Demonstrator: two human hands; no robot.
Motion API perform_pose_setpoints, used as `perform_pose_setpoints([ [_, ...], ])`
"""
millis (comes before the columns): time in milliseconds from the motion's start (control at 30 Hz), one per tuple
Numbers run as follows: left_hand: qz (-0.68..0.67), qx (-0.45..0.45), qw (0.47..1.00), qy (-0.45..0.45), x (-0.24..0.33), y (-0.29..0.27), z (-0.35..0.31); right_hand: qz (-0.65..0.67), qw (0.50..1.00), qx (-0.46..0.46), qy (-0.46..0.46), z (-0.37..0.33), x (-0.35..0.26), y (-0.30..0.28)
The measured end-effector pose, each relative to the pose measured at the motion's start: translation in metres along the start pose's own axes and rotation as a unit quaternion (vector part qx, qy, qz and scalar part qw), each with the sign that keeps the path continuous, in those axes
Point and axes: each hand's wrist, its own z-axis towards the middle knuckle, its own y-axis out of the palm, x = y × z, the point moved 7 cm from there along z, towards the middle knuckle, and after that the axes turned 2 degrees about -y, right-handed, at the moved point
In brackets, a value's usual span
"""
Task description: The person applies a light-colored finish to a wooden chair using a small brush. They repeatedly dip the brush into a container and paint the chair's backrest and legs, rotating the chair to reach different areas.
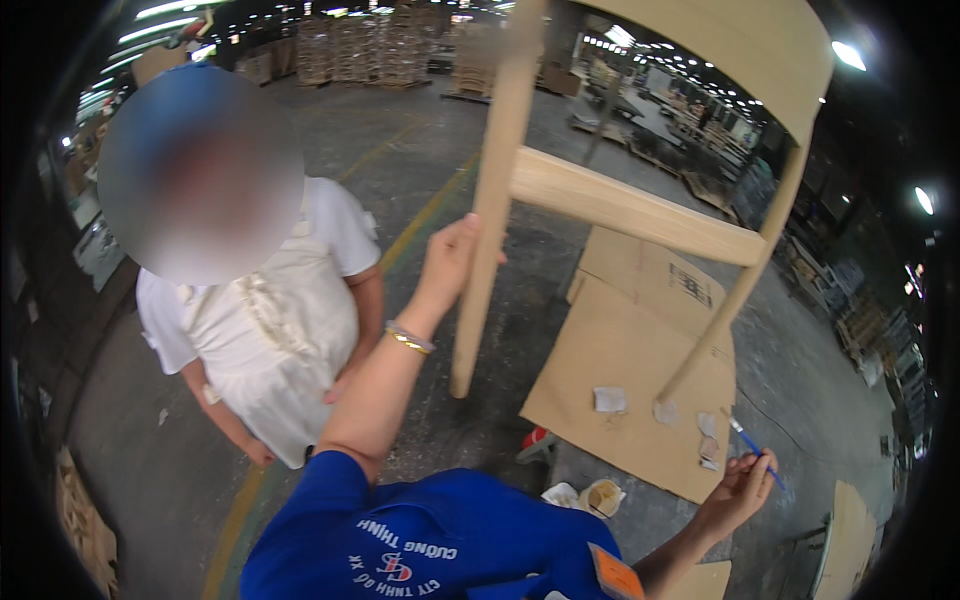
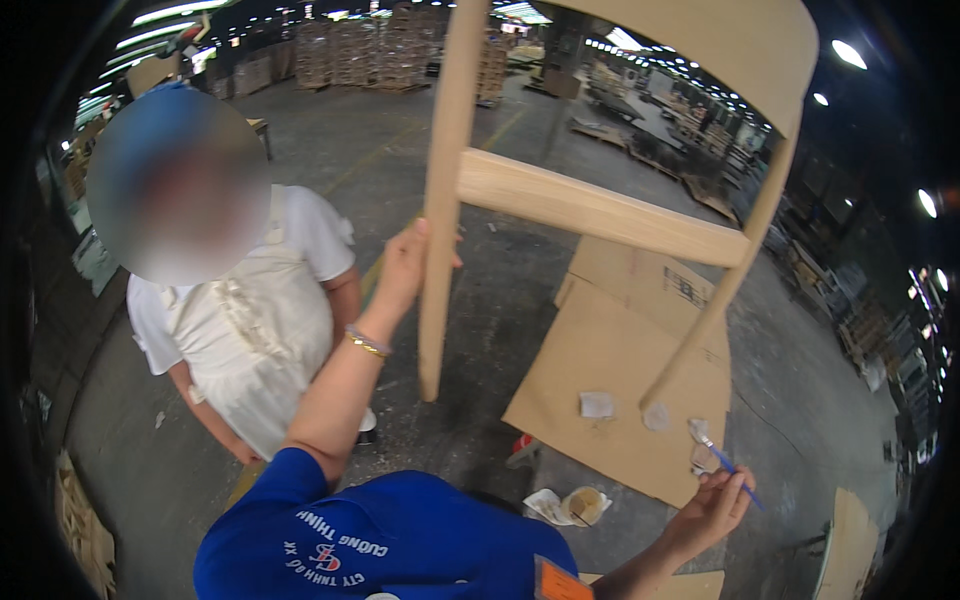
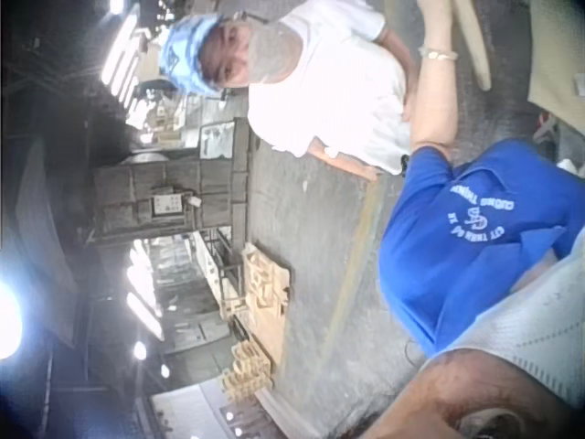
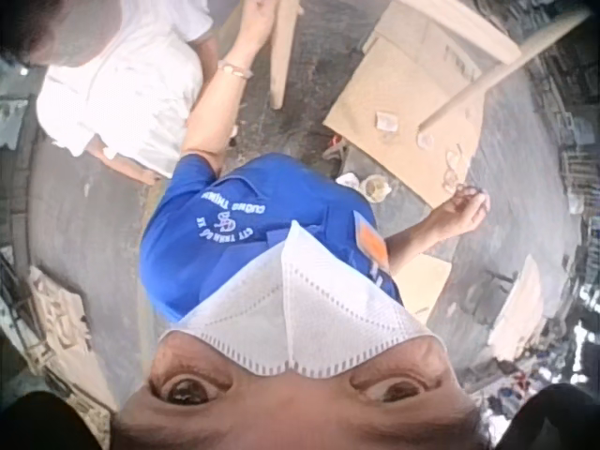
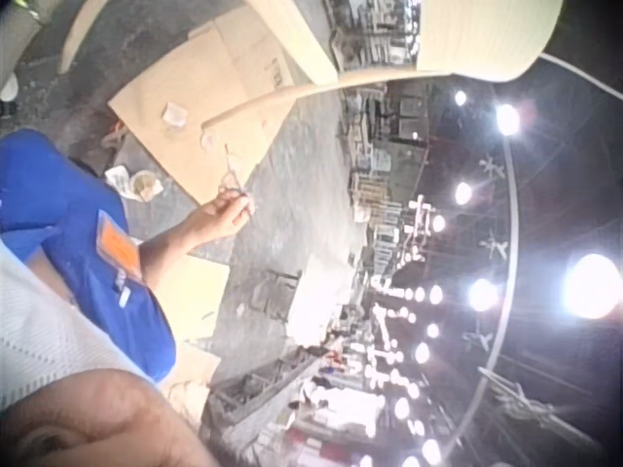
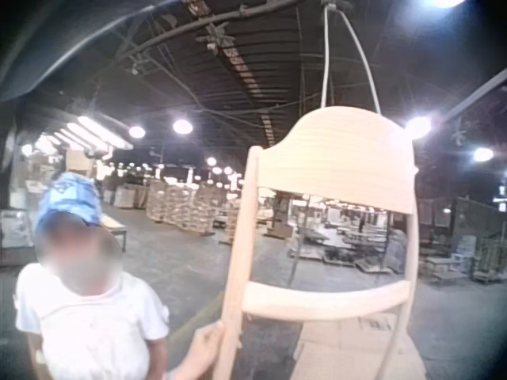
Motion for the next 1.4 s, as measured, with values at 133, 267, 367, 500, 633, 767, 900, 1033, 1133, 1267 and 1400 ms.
perform_pose_setpoints([
  [133, 0.051, 0.013, 0.999, -0.006, -0.002, -0.002, 0.020, -0.008, 0.999, 0.040, 0.030, 0.006, 0.013, -0.053],
  [267, 0.100, 0.021, 0.995, -0.002, -0.007, -0.001, 0.036, -0.023, 0.995, 0.083, 0.052, 0.018, 0.030, -0.083],
  [367, 0.113, 0.039, 0.992, -0.027, -0.012, -0.003, 0.049, -0.018, 0.993, 0.100, 0.061, 0.027, 0.039, -0.088],
  [500, 0.122, 0.056, 0.991, 0.014, -0.006, -0.006, 0.080, -0.003, 0.990, 0.118, 0.082, 0.037, 0.060, -0.076],
  [633, 0.091, 0.051, 0.993, 0.060, 0.007, -0.016, 0.133, 0.026, 0.994, 0.072, 0.078, 0.050, 0.082, -0.030],
  [767, -0.029, 0.009, 0.985, 0.169, 0.045, -0.025, 0.205, 0.071, 0.997, 0.006, -0.012, 0.058, 0.086, 0.053],
  [900, -0.097, -0.040, 0.980, 0.172, 0.093, -0.043, 0.276, 0.085, 0.987, -0.044, -0.129, 0.052, 0.064, 0.156],
  [1033, -0.054, -0.097, 0.976, 0.186, 0.113, -0.036, 0.315, 0.125, 0.949, -0.138, -0.256, 0.032, 0.046, 0.272],
  [1133, -0.117, -0.133, 0.976, 0.130, 0.087, -0.017, 0.318, -0.064, 0.860, -0.153, -0.483, 0.001, 0.006, 0.339],
  [1267, -0.150, -0.115, 0.971, 0.149, 0.069, -0.012, 0.311, -0.315, 0.761, -0.160, -0.544, -0.023, 0.008, 0.411],
  [1400, -0.148, -0.098, 0.970, 0.163, 0.063, -0.008, 0.309, -0.395, 0.728, -0.162, -0.537, -0.016, 0.068, 0.461],
])
